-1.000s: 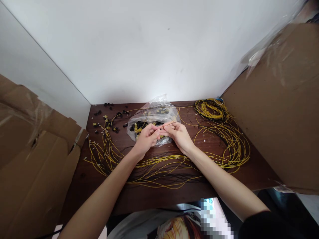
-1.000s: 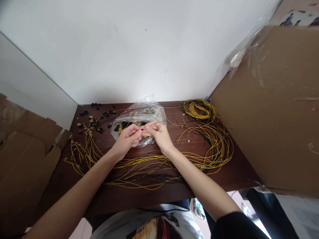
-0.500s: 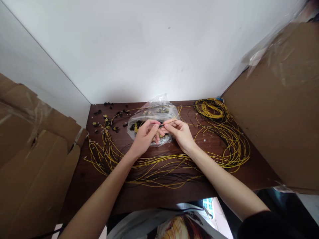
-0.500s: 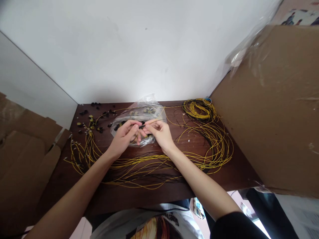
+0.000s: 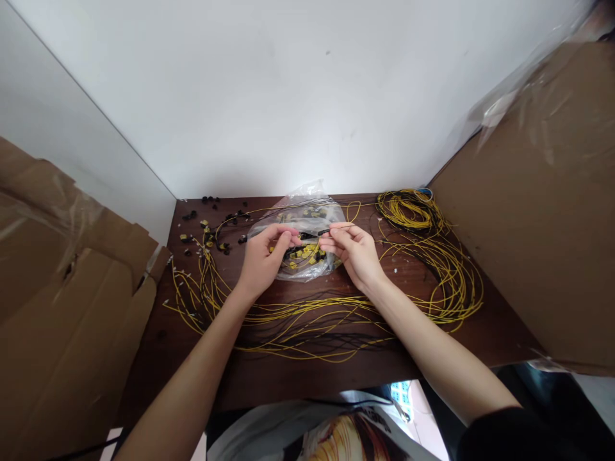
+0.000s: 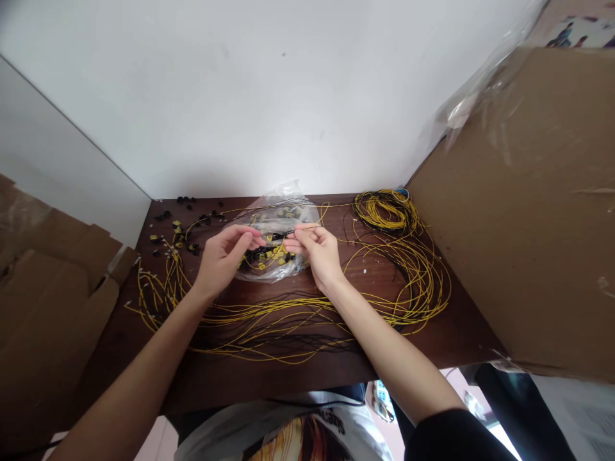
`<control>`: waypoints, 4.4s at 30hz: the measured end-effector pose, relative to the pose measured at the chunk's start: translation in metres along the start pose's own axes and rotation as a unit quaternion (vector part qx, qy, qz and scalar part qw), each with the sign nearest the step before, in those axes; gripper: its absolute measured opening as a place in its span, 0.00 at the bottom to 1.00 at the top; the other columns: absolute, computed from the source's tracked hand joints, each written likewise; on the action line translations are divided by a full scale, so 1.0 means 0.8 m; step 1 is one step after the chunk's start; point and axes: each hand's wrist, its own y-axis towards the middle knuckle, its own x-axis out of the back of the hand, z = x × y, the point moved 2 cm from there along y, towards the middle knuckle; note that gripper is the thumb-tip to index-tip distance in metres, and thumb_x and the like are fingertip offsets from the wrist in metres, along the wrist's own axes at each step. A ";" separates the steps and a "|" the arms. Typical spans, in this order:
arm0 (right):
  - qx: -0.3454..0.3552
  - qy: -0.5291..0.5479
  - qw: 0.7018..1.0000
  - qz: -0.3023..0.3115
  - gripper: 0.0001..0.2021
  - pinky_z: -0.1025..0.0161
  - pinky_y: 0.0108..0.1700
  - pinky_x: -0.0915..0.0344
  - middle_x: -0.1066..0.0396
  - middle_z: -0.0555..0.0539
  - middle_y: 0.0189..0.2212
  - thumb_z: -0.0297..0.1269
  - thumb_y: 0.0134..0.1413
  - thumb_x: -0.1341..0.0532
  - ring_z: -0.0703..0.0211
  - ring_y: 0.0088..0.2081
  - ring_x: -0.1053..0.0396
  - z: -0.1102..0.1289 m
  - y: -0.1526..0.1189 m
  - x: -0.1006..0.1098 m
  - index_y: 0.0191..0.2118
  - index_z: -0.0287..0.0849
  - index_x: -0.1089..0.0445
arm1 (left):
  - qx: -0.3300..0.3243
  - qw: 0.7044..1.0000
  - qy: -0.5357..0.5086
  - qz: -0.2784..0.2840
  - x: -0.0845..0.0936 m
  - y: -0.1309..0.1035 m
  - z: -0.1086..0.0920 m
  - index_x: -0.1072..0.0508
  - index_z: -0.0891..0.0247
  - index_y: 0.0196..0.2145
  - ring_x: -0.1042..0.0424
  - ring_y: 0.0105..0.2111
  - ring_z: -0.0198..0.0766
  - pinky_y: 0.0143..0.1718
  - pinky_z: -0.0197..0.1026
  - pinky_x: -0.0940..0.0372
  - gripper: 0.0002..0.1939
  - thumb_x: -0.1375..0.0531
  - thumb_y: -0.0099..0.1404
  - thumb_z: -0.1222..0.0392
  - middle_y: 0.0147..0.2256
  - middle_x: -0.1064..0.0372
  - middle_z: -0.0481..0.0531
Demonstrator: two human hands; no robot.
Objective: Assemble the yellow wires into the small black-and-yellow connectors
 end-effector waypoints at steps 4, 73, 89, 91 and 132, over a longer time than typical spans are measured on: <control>0.003 0.006 1.000 -0.011 0.10 0.67 0.32 0.28 0.26 0.50 0.24 0.33 0.41 0.32 0.64 0.25 0.27 0.003 0.002 0.003 0.31 0.40 0.32 | -0.017 0.997 0.050 -0.059 0.011 0.003 0.004 0.27 0.66 0.35 0.28 0.36 0.37 0.41 0.37 0.36 0.10 0.45 0.63 0.58 0.33 0.26 0.53; 0.068 -0.125 0.990 -0.012 0.09 0.69 0.23 0.36 0.28 0.50 0.21 0.40 0.43 0.34 0.67 0.20 0.33 0.020 0.003 0.010 0.26 0.38 0.28 | 0.011 0.988 0.137 0.062 -0.016 -0.010 0.012 0.30 0.66 0.31 0.36 0.23 0.31 0.25 0.34 0.42 0.07 0.43 0.59 0.58 0.26 0.31 0.49; 0.027 -0.063 0.998 0.002 0.15 0.68 0.23 0.33 0.27 0.50 0.22 0.45 0.40 0.32 0.65 0.22 0.29 0.012 0.004 0.006 0.27 0.39 0.32 | 0.009 0.989 0.127 0.081 -0.019 -0.009 0.017 0.30 0.66 0.32 0.32 0.27 0.34 0.28 0.35 0.36 0.08 0.42 0.59 0.57 0.29 0.29 0.52; 0.039 -0.062 0.997 -0.006 0.14 0.69 0.23 0.33 0.27 0.50 0.22 0.44 0.41 0.32 0.64 0.22 0.29 0.015 0.005 0.007 0.28 0.39 0.32 | 0.008 0.989 0.127 0.079 -0.018 -0.009 0.018 0.30 0.66 0.31 0.31 0.27 0.34 0.29 0.35 0.36 0.08 0.42 0.59 0.57 0.30 0.29 0.52; 0.042 -0.109 0.984 0.137 0.17 0.64 0.28 0.29 0.25 0.50 0.24 0.48 0.45 0.35 0.61 0.26 0.26 0.002 -0.001 -0.006 0.32 0.43 0.40 | 0.034 0.993 0.073 0.089 -0.016 -0.008 0.012 0.31 0.65 0.31 0.29 0.28 0.36 0.30 0.37 0.34 0.08 0.42 0.59 0.57 0.29 0.28 0.52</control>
